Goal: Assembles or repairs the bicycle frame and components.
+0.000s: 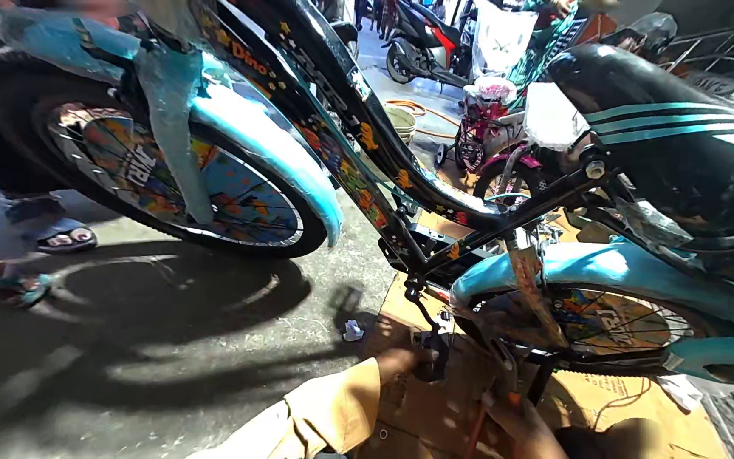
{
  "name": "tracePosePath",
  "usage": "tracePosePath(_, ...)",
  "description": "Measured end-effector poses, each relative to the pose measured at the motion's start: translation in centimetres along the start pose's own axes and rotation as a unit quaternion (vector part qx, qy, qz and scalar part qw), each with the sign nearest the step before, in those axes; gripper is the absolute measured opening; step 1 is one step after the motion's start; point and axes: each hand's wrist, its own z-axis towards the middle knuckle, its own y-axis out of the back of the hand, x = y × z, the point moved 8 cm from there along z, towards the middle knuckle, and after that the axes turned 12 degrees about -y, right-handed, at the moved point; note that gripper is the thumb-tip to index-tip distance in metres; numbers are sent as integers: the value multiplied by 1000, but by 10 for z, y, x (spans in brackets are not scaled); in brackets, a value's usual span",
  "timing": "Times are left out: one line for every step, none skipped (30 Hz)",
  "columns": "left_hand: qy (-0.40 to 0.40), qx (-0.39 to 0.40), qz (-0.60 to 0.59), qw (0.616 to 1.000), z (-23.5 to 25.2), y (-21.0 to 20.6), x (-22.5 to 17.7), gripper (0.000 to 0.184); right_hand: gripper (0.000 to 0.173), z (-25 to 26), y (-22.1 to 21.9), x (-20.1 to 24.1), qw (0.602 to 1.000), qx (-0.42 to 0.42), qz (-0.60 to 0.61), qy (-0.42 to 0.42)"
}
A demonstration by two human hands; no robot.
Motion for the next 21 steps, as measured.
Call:
tracePosePath(3, 0, 64, 998, 2, 9, 1, 78, 17, -2, 8, -1, 1000, -11, 10, 8)
tracePosePath(3, -13, 107, 994, 4, 24, 8, 77, 18, -2, 17, -4, 1000, -17, 16, 16)
tracePosePath(2, -36, 113, 993, 1, 42, 17, 71, 21, -2, 27, -10, 999, -23, 20, 26)
tracePosePath(7, -64, 87, 994, -10, 65, 24, 65, 24, -1, 38, -17, 999, -27, 27, 37)
tracePosePath(11, -102, 26, 994, -27, 91, 27, 55, 24, 0, 48, -23, 998, -28, 40, 50)
tracePosePath(20, -133, -49, 990, -51, 115, 18, 42, 23, 1, 58, -29, 995, -35, 66, 67)
tracePosePath(25, -169, -110, 979, -75, 137, -2, 27, 22, 1, 67, -34, 991, -40, 105, 78)
tracePosePath(-19, -174, -157, 972, -91, 156, -19, 15, 21, 0, 74, -39, 984, -46, 153, 85)
tracePosePath(-91, -129, -196, 968, -98, 166, -31, 14, 20, -1, 80, -42, 975, -55, 197, 88)
tracePosePath(-149, -65, -203, 966, -101, 162, -49, 18, 20, 1, 84, -45, 966, -53, 237, 93)
tracePosePath(-191, 7, -180, 965, -102, 143, -73, 23, 20, 6, 86, -45, 958, -43, 266, 101)
tracePosePath(-213, 79, -141, 964, -100, 112, -97, 27, 20, 9, 84, -39, 951, -37, 287, 105)
tracePosePath(-215, 136, -96, 962, -93, 76, -113, 31, 23, 11, 84, -31, 942, -46, 313, 113)
tracePosePath(-212, 164, -64, 961, -85, 41, -120, 31, 26, 13, 83, -23, 937, -42, 324, 123)
tracePosePath(-210, 172, -32, 962, -77, 14, -120, 33, 30, 14, 81, -15, 936, -41, 323, 132)
tracePosePath(-213, 168, 0, 963, -69, -2, -115, 37, 34, 12, 77, -5, 937, -41, 317, 138)
tracePosePath(-189, 161, 34, 968, -70, -10, -116, 43, 38, 13, 74, 1, 938, -32, 312, 147)
tracePosePath(-81, 129, 66, 986, -78, -12, -121, 48, 38, 14, 73, 4, 940, -30, 304, 152)
tracePosePath(6, 78, 84, 993, -81, -9, -115, 50, 37, 17, 73, 2, 943, -38, 294, 152)
tracePosePath(15, 50, 108, 993, -76, 1, -96, 52, 33, 19, 74, -3, 946, -64, 284, 144)
tracePosePath(-38, 29, 145, 988, -69, 15, -74, 57, 28, 20, 77, -9, 948, -102, 273, 130)
